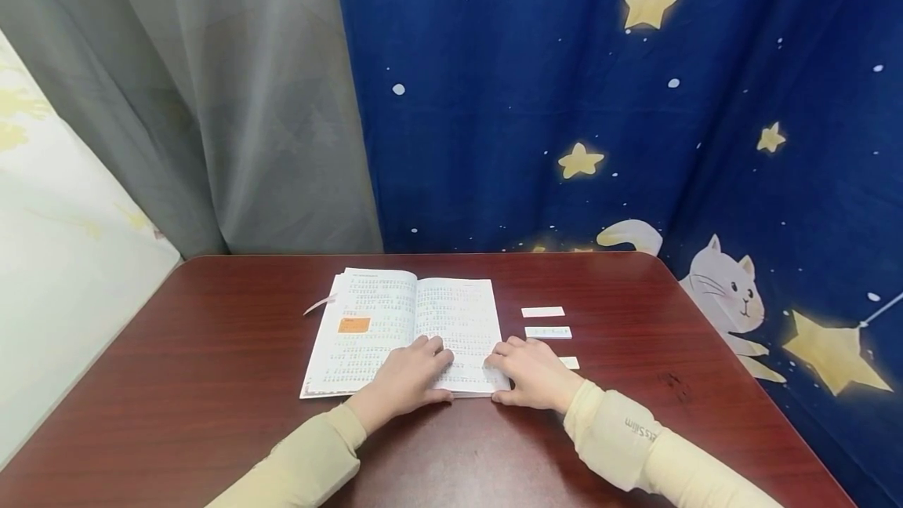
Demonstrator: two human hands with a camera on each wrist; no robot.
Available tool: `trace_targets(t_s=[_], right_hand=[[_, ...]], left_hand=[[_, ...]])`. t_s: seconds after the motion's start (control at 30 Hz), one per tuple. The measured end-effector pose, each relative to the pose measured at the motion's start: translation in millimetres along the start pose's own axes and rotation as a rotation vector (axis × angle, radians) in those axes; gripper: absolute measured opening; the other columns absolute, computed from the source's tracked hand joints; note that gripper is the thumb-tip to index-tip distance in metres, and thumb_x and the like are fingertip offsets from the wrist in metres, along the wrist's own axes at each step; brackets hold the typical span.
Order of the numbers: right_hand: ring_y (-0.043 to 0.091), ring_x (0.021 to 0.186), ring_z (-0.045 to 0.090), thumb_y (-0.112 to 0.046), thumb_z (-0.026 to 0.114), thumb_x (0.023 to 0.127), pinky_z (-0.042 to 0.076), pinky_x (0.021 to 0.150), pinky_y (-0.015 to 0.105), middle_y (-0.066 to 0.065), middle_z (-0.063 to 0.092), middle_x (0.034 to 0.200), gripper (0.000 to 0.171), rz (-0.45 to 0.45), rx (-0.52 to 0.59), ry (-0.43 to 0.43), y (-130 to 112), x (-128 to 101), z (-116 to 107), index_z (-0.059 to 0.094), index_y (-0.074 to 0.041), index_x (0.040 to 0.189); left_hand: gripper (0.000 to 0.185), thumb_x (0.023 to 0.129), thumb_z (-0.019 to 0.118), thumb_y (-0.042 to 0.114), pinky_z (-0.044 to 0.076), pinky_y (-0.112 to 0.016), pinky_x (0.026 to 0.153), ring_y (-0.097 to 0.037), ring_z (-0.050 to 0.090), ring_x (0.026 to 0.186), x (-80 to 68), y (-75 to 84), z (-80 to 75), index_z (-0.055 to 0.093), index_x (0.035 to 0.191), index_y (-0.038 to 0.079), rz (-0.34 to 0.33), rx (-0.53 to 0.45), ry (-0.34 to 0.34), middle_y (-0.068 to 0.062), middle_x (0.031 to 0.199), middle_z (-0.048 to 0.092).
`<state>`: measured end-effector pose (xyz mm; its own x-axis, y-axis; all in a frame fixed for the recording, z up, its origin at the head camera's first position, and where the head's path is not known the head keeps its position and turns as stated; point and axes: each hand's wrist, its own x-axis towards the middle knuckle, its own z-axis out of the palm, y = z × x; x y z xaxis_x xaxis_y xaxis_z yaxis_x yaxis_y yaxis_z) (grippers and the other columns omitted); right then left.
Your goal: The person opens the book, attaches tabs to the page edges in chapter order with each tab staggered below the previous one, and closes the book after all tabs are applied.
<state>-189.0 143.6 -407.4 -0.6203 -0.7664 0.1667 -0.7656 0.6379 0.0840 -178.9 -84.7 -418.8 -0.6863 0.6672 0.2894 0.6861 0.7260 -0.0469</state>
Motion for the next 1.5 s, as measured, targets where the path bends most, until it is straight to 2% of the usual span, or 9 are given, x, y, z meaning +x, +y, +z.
trace_targets(t_s=[0.33, 0.47, 0.57, 0.77, 0.93, 1.07, 1.17, 1.33, 1.5], right_hand=[[0.012, 0.078, 0.048, -0.044, 0.068, 0.069, 0.041, 0.060, 0.029, -0.005, 0.055, 0.088, 0.039, 0.003, 0.002, 0.002, 1.3, -3.1, -2.5, 0.063, -0.017, 0.096], [0.012, 0.079, 0.048, -0.043, 0.068, 0.069, 0.041, 0.061, 0.029, -0.005, 0.055, 0.089, 0.039, 0.000, 0.016, 0.009, 1.5, -4.3, -4.3, 0.063, -0.017, 0.097], [0.012, 0.078, 0.048, -0.044, 0.068, 0.069, 0.042, 0.061, 0.028, -0.005, 0.055, 0.090, 0.040, -0.006, 0.022, 0.021, 1.7, -5.5, -5.6, 0.063, -0.017, 0.097], [0.011, 0.080, 0.048, -0.046, 0.068, 0.068, 0.043, 0.062, 0.028, -0.005, 0.056, 0.093, 0.043, -0.003, 0.024, 0.041, 2.7, -6.4, -9.4, 0.062, -0.018, 0.100], [0.012, 0.082, 0.049, -0.047, 0.067, 0.068, 0.044, 0.064, 0.029, -0.004, 0.057, 0.095, 0.046, 0.005, 0.026, 0.035, 2.5, -6.2, -11.8, 0.062, -0.017, 0.102], [0.012, 0.083, 0.049, -0.047, 0.067, 0.068, 0.044, 0.065, 0.030, -0.004, 0.057, 0.097, 0.047, 0.007, 0.018, 0.027, 1.7, -5.9, -12.5, 0.062, -0.017, 0.104], [0.012, 0.084, 0.050, -0.047, 0.067, 0.068, 0.044, 0.066, 0.030, -0.004, 0.057, 0.096, 0.047, 0.004, 0.006, 0.032, 2.3, -6.8, -12.0, 0.062, -0.017, 0.104], [0.013, 0.080, 0.050, -0.045, 0.068, 0.068, 0.044, 0.063, 0.030, -0.005, 0.056, 0.091, 0.044, -0.007, -0.015, 0.054, 4.9, -8.6, -10.1, 0.063, -0.017, 0.101], [0.013, 0.079, 0.050, -0.045, 0.068, 0.067, 0.043, 0.061, 0.031, -0.005, 0.054, 0.087, 0.041, -0.012, -0.022, 0.068, 7.5, -10.5, -8.2, 0.063, -0.016, 0.097]], left_hand=[[0.046, 0.069, 0.069, 0.045, 0.042, -0.027, 0.058, -0.012, 0.044, 0.076, -3.5, -11.6, -4.5, 0.058, 0.102, 0.015, -0.025, -0.174, -0.015, 0.002, 0.091, 0.047], [0.045, 0.071, 0.068, 0.042, 0.042, -0.027, 0.058, -0.012, 0.045, 0.079, -6.2, -14.7, -7.7, 0.057, 0.106, 0.015, -0.022, -0.213, -0.001, 0.003, 0.094, 0.048], [0.041, 0.073, 0.068, 0.040, 0.042, -0.026, 0.056, -0.010, 0.046, 0.078, -9.4, -15.6, -11.8, 0.057, 0.105, 0.016, 0.019, -0.186, 0.044, 0.003, 0.094, 0.049], [0.028, 0.076, 0.065, 0.028, 0.042, -0.026, 0.051, -0.010, 0.048, 0.077, -14.6, -15.0, -19.7, 0.056, 0.100, 0.017, 0.132, -0.066, 0.148, 0.004, 0.092, 0.049], [0.025, 0.074, 0.063, 0.018, 0.042, -0.027, 0.049, -0.013, 0.049, 0.076, -16.5, -13.0, -21.7, 0.054, 0.097, 0.015, 0.177, -0.012, 0.194, 0.004, 0.090, 0.049], [0.027, 0.071, 0.061, 0.015, 0.041, -0.027, 0.048, -0.015, 0.049, 0.075, -18.6, -12.0, -21.2, 0.054, 0.097, 0.013, 0.179, 0.019, 0.232, 0.002, 0.090, 0.049], [0.029, 0.072, 0.062, 0.017, 0.042, -0.028, 0.048, -0.015, 0.050, 0.076, -19.8, -12.8, -21.0, 0.055, 0.100, 0.013, 0.167, 0.010, 0.243, 0.002, 0.093, 0.050], [0.034, 0.075, 0.067, 0.027, 0.044, -0.029, 0.053, -0.014, 0.051, 0.081, -20.1, -16.2, -20.7, 0.057, 0.106, 0.015, 0.143, -0.048, 0.228, 0.002, 0.098, 0.052], [0.043, 0.073, 0.068, 0.037, 0.045, -0.030, 0.056, -0.014, 0.051, 0.083, -19.5, -19.7, -20.3, 0.057, 0.108, 0.015, 0.112, -0.066, 0.202, 0.001, 0.101, 0.052]])
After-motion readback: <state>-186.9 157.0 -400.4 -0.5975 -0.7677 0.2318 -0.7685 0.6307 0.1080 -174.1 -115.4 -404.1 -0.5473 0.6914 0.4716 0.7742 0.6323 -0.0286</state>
